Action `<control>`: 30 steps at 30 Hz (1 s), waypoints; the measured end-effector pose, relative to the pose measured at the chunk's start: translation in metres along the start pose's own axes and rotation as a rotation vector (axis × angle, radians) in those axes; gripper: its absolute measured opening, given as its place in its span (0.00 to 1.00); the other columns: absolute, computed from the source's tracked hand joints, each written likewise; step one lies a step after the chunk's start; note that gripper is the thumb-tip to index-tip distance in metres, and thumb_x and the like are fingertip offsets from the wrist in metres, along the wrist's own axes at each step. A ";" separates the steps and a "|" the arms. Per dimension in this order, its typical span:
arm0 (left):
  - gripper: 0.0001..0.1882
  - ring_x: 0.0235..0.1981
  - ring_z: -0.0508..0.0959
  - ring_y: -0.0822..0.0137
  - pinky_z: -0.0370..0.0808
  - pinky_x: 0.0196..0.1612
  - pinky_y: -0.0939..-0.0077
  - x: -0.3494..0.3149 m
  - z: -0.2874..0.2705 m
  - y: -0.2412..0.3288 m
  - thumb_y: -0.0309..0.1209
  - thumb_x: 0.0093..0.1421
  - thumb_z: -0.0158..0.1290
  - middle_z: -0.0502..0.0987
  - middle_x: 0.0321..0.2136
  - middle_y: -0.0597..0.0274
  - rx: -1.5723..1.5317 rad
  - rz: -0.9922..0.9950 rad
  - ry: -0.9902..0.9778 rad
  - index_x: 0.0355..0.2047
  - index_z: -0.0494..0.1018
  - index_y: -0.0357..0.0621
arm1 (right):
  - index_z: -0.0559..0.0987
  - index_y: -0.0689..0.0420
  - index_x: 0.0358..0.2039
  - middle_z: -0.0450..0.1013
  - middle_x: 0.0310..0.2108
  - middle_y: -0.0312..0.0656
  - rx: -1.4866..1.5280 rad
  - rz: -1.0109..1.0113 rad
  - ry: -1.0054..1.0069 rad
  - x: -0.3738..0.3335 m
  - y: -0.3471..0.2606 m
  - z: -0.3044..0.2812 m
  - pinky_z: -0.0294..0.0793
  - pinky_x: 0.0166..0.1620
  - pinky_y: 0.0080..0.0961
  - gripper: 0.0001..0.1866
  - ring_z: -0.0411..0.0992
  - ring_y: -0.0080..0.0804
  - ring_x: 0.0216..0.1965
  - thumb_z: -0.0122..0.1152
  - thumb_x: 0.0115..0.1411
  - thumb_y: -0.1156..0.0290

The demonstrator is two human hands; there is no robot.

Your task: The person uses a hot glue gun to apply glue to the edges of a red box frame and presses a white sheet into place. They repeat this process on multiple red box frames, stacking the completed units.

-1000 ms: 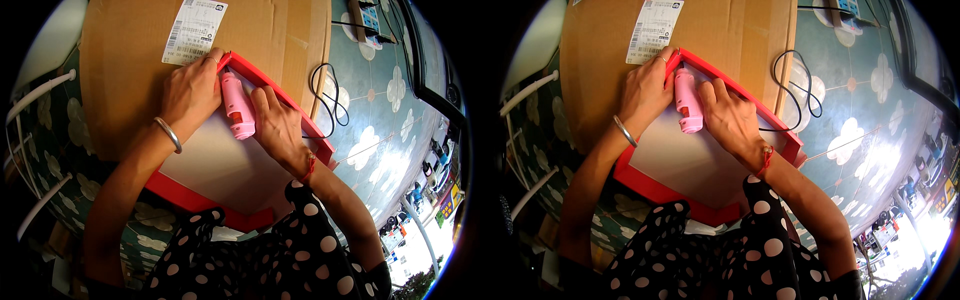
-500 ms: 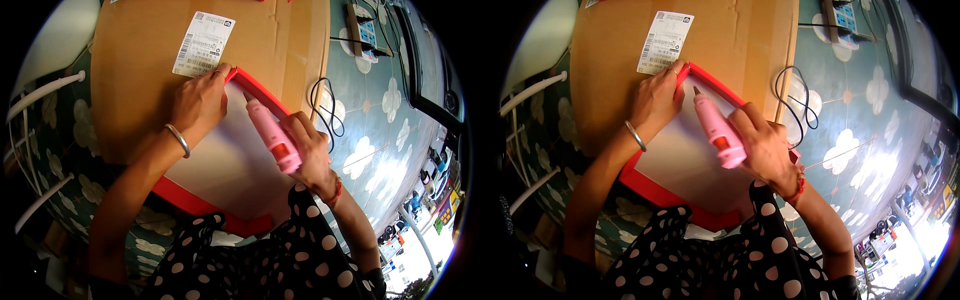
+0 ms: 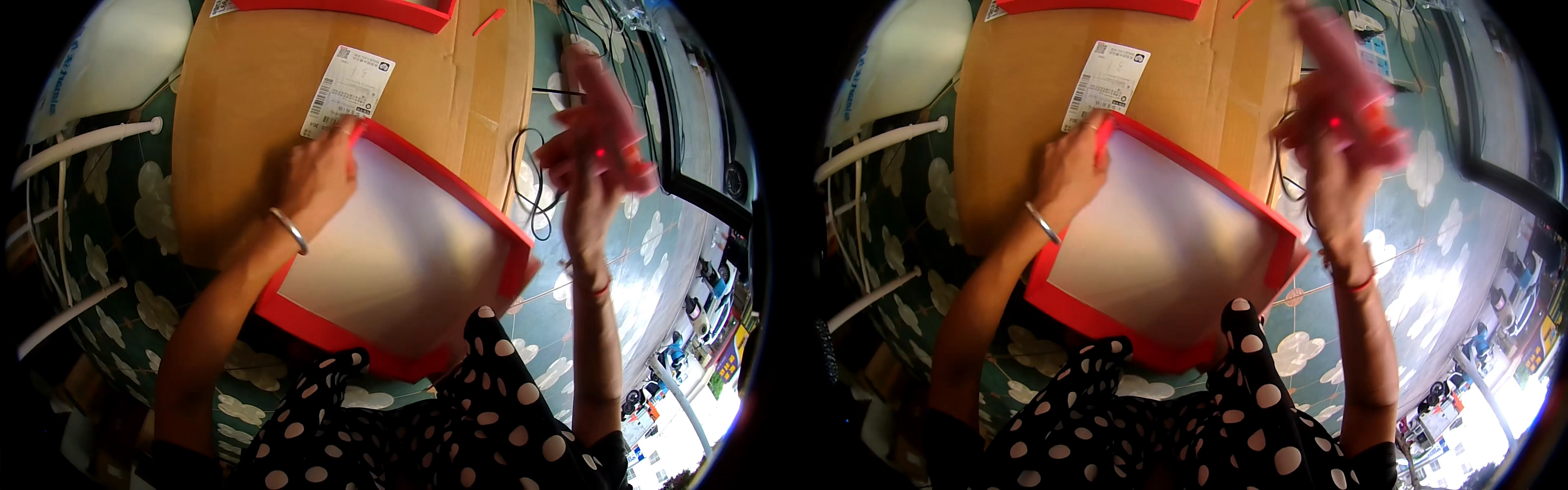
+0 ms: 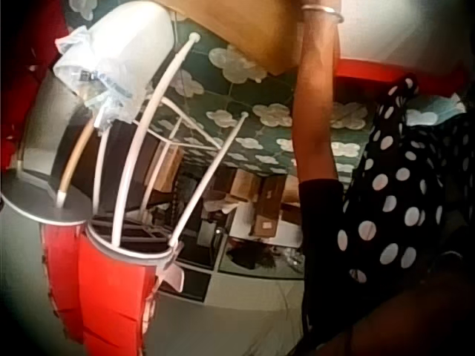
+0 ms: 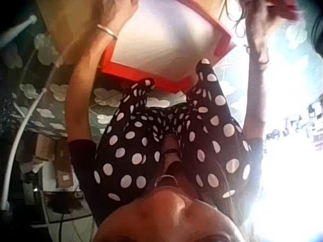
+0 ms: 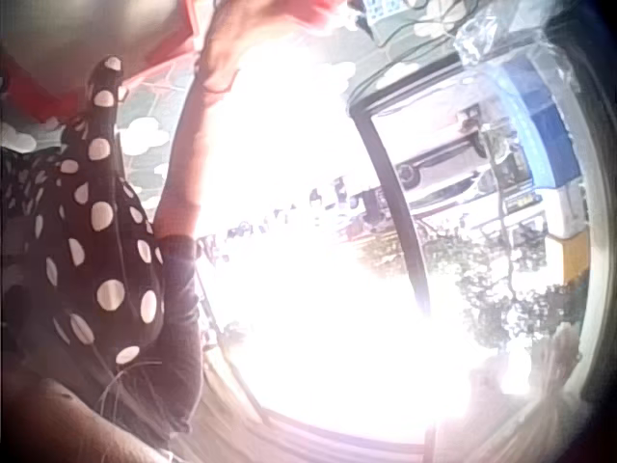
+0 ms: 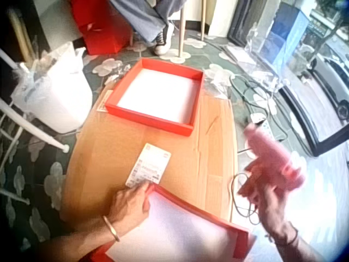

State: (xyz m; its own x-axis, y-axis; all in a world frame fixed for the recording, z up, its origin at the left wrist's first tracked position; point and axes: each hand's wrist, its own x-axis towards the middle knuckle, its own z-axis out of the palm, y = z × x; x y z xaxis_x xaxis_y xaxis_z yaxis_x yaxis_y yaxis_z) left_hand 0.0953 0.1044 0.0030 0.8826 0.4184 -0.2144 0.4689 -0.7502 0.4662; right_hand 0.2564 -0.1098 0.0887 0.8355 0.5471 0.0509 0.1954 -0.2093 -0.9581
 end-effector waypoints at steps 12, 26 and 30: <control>0.27 0.45 0.74 0.42 0.71 0.48 0.55 -0.041 -0.042 -0.126 0.27 0.55 0.51 0.74 0.44 0.41 0.100 -0.344 0.281 0.57 0.62 0.41 | 0.70 0.52 0.45 0.64 0.44 0.48 -0.915 -0.232 -0.159 0.044 0.080 0.025 0.75 0.33 0.44 0.18 0.72 0.54 0.36 0.59 0.53 0.71; 0.27 0.50 0.71 0.43 0.69 0.51 0.59 -0.058 -0.039 -0.131 0.25 0.56 0.51 0.71 0.49 0.42 -0.039 -0.453 0.325 0.57 0.60 0.41 | 0.56 0.64 0.60 0.59 0.54 0.57 -0.048 0.279 -0.349 -0.058 0.061 0.084 0.54 0.61 0.38 0.27 0.56 0.52 0.58 0.42 0.69 0.59; 0.27 0.49 0.71 0.42 0.70 0.50 0.58 -0.064 -0.037 -0.141 0.25 0.56 0.51 0.71 0.49 0.42 0.008 -0.372 0.374 0.56 0.61 0.40 | 0.54 0.66 0.59 0.58 0.53 0.62 -0.102 0.188 -0.306 -0.055 0.063 0.115 0.56 0.59 0.43 0.31 0.57 0.56 0.56 0.51 0.64 0.61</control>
State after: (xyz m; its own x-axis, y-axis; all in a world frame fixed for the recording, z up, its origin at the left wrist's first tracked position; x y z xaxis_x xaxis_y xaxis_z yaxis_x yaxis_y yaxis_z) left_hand -0.0287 0.2023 -0.0176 0.5843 0.8104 -0.0421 0.7498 -0.5194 0.4100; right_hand 0.1638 -0.0594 -0.0072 0.6723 0.7055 -0.2244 0.1165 -0.4001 -0.9090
